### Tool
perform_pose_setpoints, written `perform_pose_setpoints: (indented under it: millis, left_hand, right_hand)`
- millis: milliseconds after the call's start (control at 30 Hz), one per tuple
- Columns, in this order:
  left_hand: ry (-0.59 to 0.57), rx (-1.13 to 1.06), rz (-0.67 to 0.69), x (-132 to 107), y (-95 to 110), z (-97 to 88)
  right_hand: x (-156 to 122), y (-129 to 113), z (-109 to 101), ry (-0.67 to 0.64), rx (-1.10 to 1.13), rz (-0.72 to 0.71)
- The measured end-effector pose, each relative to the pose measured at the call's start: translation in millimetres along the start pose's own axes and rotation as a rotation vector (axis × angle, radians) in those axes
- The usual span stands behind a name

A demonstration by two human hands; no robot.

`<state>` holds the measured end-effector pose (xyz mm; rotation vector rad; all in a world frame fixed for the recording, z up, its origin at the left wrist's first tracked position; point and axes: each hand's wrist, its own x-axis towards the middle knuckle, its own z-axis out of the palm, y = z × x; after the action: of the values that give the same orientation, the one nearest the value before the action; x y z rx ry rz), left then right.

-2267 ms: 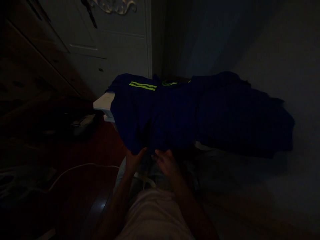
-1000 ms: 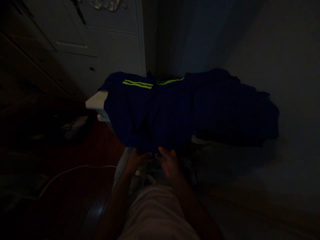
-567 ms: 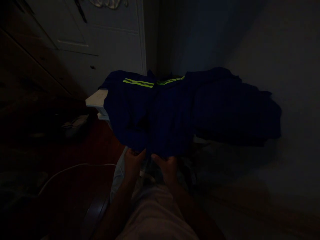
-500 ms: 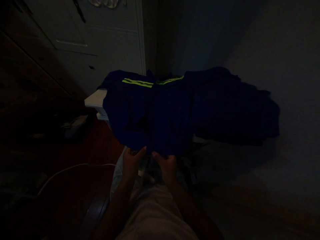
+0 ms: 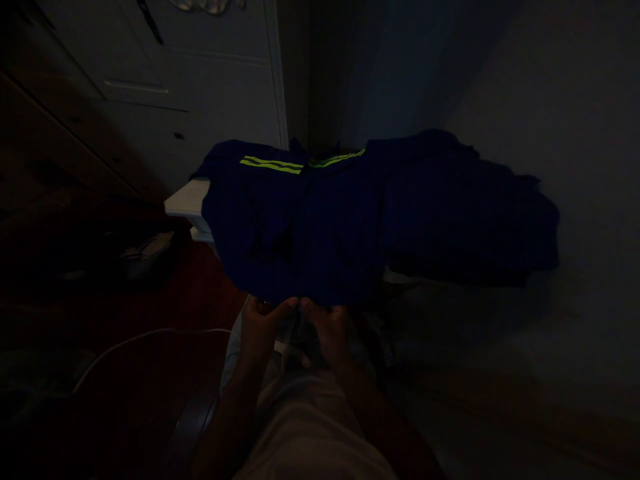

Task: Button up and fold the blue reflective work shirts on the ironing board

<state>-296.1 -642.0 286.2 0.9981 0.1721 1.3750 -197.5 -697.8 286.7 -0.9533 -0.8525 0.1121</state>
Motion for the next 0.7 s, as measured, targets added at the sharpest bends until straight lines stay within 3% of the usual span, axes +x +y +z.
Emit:
perform_pose_setpoints:
  millis: [133, 233, 300, 400, 533, 700]
  left_hand:
    - [0.052, 0.006, 0.001, 0.5, 1.4, -1.0]
    - [0.092, -0.008, 0.024, -0.6, 2.3, -1.1]
    - [0.077, -0.012, 0.029, -2.2, 3.0, -0.1]
    - [0.052, -0.047, 0.040, -4.7, 4.0, 2.5]
    - [0.050, -0.064, 0.038, -6.8, 4.9, 4.6]
    - [0.061, -0.061, 0.024, -5.5, 5.9, 1.9]
  right_hand:
    - [1.0, -3.5, -1.3, -0.052, -0.078, 0.037]
    - [-1.5, -13.3, -12.0, -0.265, -0.336, 0.009]
    - [-7.1, -25.3, -21.5, -0.366, -0.505, -0.119]
    - [-16.9, -47.5, -30.1, -0.386, -0.578, -0.464]
    - [-14.5, -65.5, -22.2, -0.412, -0.653, -0.867]
    - [9.6, -59.7, -9.1, -0.471, -0.733, -0.962]
